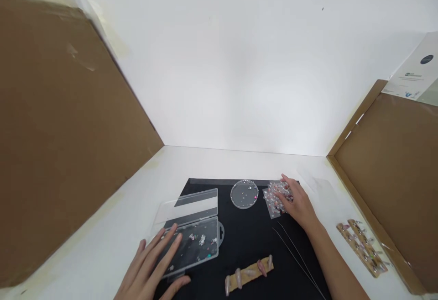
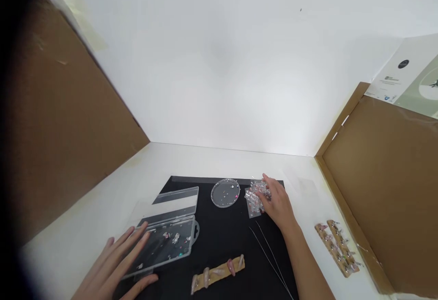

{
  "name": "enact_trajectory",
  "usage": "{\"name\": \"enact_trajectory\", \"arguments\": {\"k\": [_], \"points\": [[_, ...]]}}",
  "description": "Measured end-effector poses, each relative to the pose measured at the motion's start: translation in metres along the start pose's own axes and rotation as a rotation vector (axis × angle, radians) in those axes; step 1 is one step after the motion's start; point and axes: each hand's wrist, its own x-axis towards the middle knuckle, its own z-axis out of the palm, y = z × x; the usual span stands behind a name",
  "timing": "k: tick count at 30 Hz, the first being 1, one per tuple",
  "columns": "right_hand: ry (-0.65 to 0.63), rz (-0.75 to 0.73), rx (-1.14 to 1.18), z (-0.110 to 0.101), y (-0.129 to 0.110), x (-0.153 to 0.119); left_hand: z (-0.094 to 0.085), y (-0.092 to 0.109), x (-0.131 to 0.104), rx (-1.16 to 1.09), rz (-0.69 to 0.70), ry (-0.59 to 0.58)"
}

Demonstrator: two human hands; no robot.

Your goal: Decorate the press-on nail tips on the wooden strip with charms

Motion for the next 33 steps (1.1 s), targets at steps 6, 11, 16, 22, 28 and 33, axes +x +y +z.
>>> {"name": "enact_trajectory", "arguments": {"k": [6, 11, 16, 22, 28, 33], "points": [[0.078, 0.005, 0.080, -0.005, -0.003, 0.002, 0.006, -0.015, 0.019, 0.021, -0.033, 0.074], [0.122, -0.056, 0.130, -0.023, -0.033, 0.016, -0.010, 0.026, 0.066, -0.266, -0.171, -0.043], [0.017, -0.224, 0.201, -0.033, -0.098, 0.026, -0.010, 0.084, 0.140, -0.903, -0.383, -0.295], [0.028, -0.319, 0.245, -0.016, -0.127, 0.013, 0.015, 0.091, 0.172, -1.539, -0.672, -0.254], [0.139, -0.213, 0.246, 0.003, -0.121, 0.000, 0.017, 0.085, 0.164, -1.585, -0.723, -0.233], [0.219, -0.243, 0.211, 0.010, -0.122, -0.004, 0.018, 0.095, 0.161, -1.654, -0.736, -0.224]]}}
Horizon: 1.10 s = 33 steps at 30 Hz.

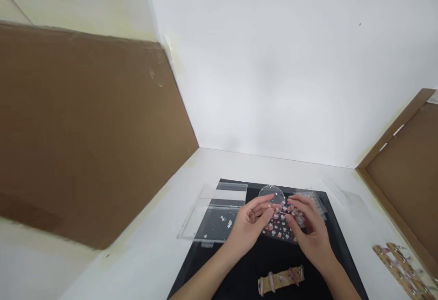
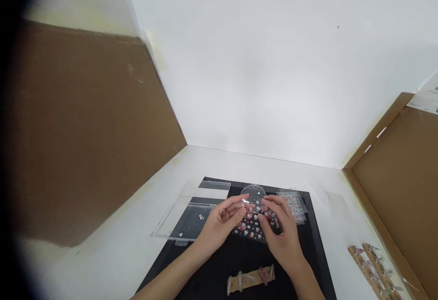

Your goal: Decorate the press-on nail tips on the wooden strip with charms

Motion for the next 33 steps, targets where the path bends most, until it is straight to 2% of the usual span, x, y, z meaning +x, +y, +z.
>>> {"name": "enact_trajectory", "arguments": {"k": [4, 10, 13, 17, 25, 33], "points": [[-0.007, -0.081, -0.074, 0.003, -0.004, 0.001, 0.007, -0.006, -0.002, -0.044, -0.021, -0.006], [0.155, -0.175, -0.276, 0.005, -0.007, -0.002, 0.008, -0.006, -0.003, -0.099, -0.038, 0.007], [0.177, -0.213, -0.336, 0.004, -0.007, -0.002, 0.009, -0.005, -0.003, -0.129, -0.040, 0.002], [0.157, -0.232, -0.377, 0.003, -0.005, 0.001, 0.011, -0.008, -0.002, -0.164, -0.063, -0.008], [0.035, -0.230, -0.342, 0.001, 0.000, -0.003, 0.011, -0.012, 0.000, -0.210, -0.077, -0.005], [0.040, -0.177, -0.289, -0.003, 0.000, -0.002, 0.013, -0.002, -0.003, -0.241, -0.085, -0.003]]}}
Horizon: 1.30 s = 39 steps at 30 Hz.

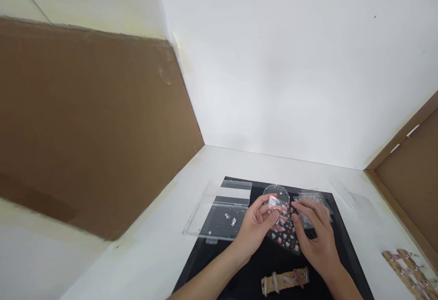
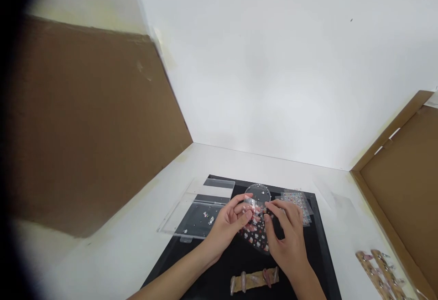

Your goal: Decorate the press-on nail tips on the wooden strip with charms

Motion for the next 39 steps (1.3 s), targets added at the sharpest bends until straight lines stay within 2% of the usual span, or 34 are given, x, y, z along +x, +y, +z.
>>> {"name": "enact_trajectory", "arguments": {"k": [14, 20, 31, 39], "points": [[0.038, 0.079, 0.132, -0.0015, -0.0071, 0.0074, 0.0022, -0.0001, -0.0006, -0.029, -0.042, -0.017], [0.079, 0.123, 0.169, -0.0027, -0.0083, 0.0064, 0.0035, 0.0026, -0.0009, -0.024, -0.031, 0.046], [0.002, 0.114, 0.220, -0.0084, -0.0085, 0.0068, 0.0066, 0.0059, -0.0010, -0.028, -0.032, 0.116], [-0.040, 0.117, 0.247, -0.0038, -0.0065, 0.0059, 0.0041, 0.0044, -0.0009, -0.026, -0.012, 0.100]]}}
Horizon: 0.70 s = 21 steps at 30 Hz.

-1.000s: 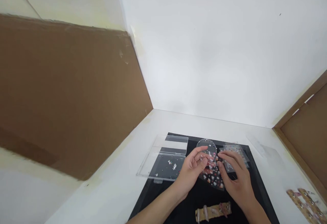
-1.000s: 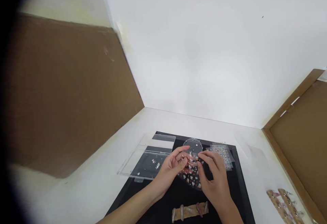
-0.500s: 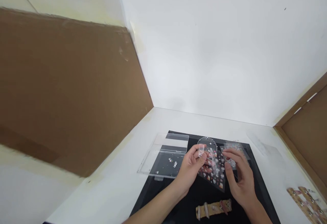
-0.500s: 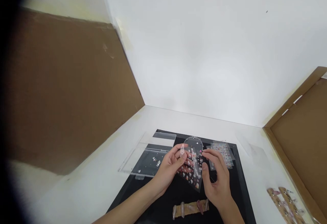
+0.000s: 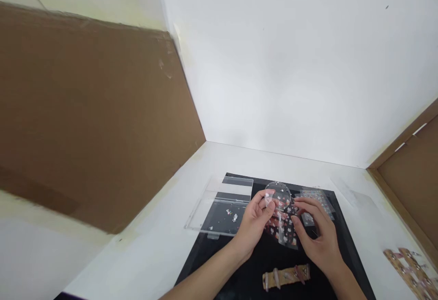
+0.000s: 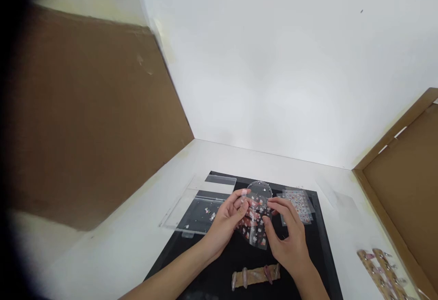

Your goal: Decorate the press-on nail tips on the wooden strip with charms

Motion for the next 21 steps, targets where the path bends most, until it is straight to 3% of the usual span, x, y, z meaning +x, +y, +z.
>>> {"name": "enact_trajectory", "arguments": {"k": [8, 16, 21], "points": [[0.034, 0.015, -0.005, 0.004, 0.001, -0.002, -0.001, 0.002, -0.004, 0.023, -0.064, -0.113], [0.069, -0.140, -0.183, 0.003, -0.001, 0.002, -0.003, -0.007, 0.000, 0.046, 0.012, -0.072], [0.015, -0.205, -0.209, 0.004, -0.008, 0.005, -0.007, -0.009, 0.003, 0.076, 0.054, -0.062]]}}
